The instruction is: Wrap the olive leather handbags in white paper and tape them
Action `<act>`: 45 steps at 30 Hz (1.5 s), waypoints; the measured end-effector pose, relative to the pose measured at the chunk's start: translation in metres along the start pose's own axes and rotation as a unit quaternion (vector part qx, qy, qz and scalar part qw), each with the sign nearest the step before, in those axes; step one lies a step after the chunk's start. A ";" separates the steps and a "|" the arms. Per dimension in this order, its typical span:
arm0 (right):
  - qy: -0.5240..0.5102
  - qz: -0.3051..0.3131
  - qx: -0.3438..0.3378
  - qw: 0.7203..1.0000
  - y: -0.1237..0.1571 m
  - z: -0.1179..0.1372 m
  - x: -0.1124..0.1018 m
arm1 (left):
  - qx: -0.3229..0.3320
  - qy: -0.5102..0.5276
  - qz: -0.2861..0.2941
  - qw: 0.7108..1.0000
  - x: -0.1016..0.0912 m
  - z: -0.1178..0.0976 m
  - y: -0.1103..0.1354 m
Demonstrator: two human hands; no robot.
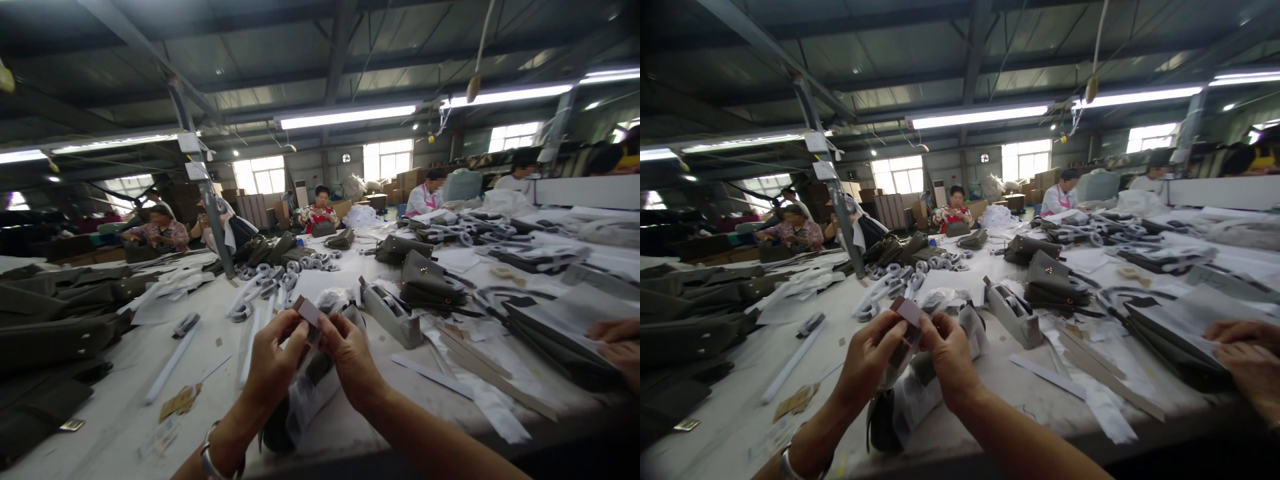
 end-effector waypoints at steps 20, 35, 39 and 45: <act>-0.092 0.007 0.008 0.996 -0.001 0.012 0.022 | 0.256 -0.474 0.004 0.842 0.016 -0.015 0.023; -0.088 0.018 0.015 0.996 -0.002 0.005 0.007 | 0.106 -0.231 0.022 0.967 -0.009 -0.005 0.007; -0.073 0.023 0.018 0.997 -0.002 0.001 0.011 | 0.084 -0.206 0.004 0.975 -0.015 0.005 0.005; 0.102 0.088 -0.038 0.990 -0.011 -0.003 -0.018 | 0.166 -0.265 -0.042 0.949 -0.019 0.006 0.010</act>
Point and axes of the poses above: each hand's wrist, its own y-axis away from the middle knuckle, its own x-axis out of the palm, z = x × y, the point moved 7 cm from there along -y, towards the middle knuckle, and after that the axes turned 11 degrees about y, right-handed, at the moved point
